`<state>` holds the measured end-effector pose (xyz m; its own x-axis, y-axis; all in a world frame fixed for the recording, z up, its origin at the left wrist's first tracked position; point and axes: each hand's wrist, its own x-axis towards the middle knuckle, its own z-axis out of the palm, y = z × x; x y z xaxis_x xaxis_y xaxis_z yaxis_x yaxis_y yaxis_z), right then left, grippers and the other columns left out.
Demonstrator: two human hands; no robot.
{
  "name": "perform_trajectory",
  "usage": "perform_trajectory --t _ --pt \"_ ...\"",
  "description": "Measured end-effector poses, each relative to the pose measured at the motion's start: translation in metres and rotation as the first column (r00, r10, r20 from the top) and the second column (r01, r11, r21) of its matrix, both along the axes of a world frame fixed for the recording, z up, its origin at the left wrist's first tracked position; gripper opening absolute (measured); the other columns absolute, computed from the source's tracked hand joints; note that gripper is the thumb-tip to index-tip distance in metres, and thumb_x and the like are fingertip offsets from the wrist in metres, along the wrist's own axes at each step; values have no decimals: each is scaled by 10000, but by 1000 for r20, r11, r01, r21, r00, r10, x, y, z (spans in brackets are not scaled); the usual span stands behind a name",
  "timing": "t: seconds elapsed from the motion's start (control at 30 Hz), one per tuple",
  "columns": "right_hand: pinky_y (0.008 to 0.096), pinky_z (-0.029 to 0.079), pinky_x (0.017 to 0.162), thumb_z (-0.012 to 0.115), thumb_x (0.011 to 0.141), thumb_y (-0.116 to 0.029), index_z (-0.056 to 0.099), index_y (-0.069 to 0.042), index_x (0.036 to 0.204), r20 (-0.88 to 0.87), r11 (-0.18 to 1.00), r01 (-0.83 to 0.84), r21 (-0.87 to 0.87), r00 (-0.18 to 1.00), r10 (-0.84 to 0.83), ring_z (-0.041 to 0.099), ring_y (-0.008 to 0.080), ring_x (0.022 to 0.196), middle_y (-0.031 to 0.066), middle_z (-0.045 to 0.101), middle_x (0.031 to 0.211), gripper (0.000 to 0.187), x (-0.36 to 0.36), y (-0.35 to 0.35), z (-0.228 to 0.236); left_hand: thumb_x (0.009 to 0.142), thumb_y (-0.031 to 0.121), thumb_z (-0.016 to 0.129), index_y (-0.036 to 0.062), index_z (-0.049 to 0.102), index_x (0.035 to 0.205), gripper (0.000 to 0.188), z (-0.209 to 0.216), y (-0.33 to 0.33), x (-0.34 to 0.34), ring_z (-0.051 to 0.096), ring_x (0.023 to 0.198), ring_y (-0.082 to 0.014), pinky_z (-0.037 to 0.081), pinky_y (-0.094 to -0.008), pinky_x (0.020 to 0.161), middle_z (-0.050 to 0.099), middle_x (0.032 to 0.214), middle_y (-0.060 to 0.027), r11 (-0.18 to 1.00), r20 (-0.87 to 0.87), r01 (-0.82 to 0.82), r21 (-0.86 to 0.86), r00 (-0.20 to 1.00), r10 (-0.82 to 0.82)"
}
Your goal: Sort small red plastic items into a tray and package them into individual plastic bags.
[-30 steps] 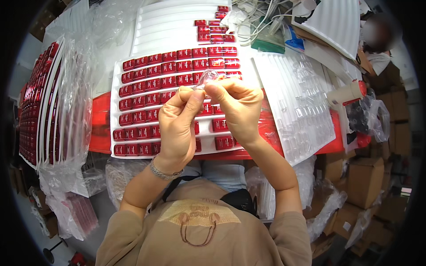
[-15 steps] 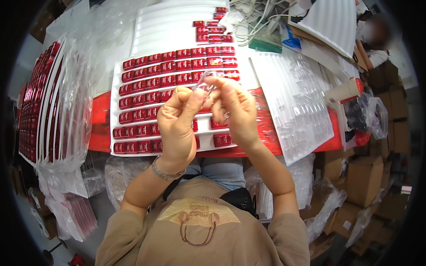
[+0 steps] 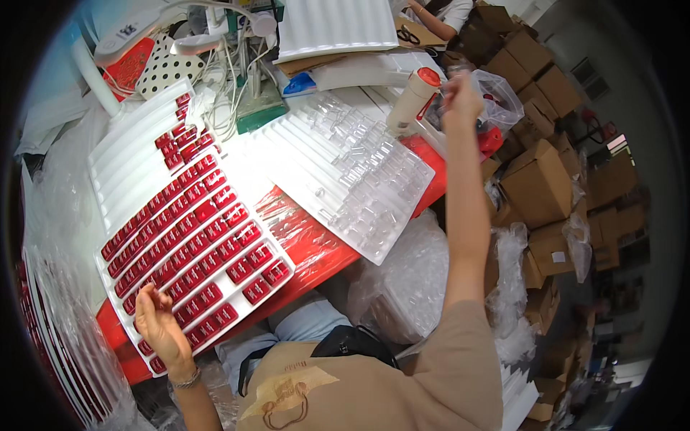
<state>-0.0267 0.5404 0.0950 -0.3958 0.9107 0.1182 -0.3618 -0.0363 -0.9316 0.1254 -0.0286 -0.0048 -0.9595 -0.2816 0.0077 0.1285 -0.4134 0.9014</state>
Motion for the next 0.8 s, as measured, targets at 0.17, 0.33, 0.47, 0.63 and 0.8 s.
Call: perform_trajectory --t 0.17,0.33,0.47,0.63,0.8 --pt "234 369 382 474 919 -465 572 -16 902 -30 945 -207 -253 978 206 443 131 440 83 573 641 460 -43 132 22 964 152 477 -7 593 948 198 -8 -8 -3 468 751 -92 403 -238 709 527 827 -28 999 71 -48 -18 996 49" --pt "165 377 476 598 890 -176 661 -82 947 396 480 -726 492 678 619 511 44 551 -29 596 726 127 -48 -138 -30 956 125 481 -7 614 884 201 1 16 -15 451 731 -95 386 -231 696 514 804 -23 1000 71 7 -24 997 -5" --pt "344 502 612 720 752 -283 695 -54 785 654 -266 -635 726 756 -19 653 233 710 114 677 803 233 -92 -273 -81 944 104 496 -14 621 852 196 12 24 -22 450 728 -97 392 -227 697 522 817 -27 998 46 48 -36 998 -46" --pt "406 520 635 730 702 -364 683 -33 768 733 -234 -806 543 592 -336 661 325 764 174 664 807 341 -147 -288 -127 930 46 486 -23 616 835 175 20 7 -22 439 719 -81 379 -211 670 506 806 -25 967 13 83 -243 997 -82" --pt "408 528 655 752 659 -367 689 -34 739 676 -295 -788 541 616 -405 664 335 739 187 662 767 349 -157 -286 -152 853 39 606 3 656 918 89 38 18 -118 525 710 -104 422 -240 623 591 825 -50 720 -141 204 -664 911 -388"
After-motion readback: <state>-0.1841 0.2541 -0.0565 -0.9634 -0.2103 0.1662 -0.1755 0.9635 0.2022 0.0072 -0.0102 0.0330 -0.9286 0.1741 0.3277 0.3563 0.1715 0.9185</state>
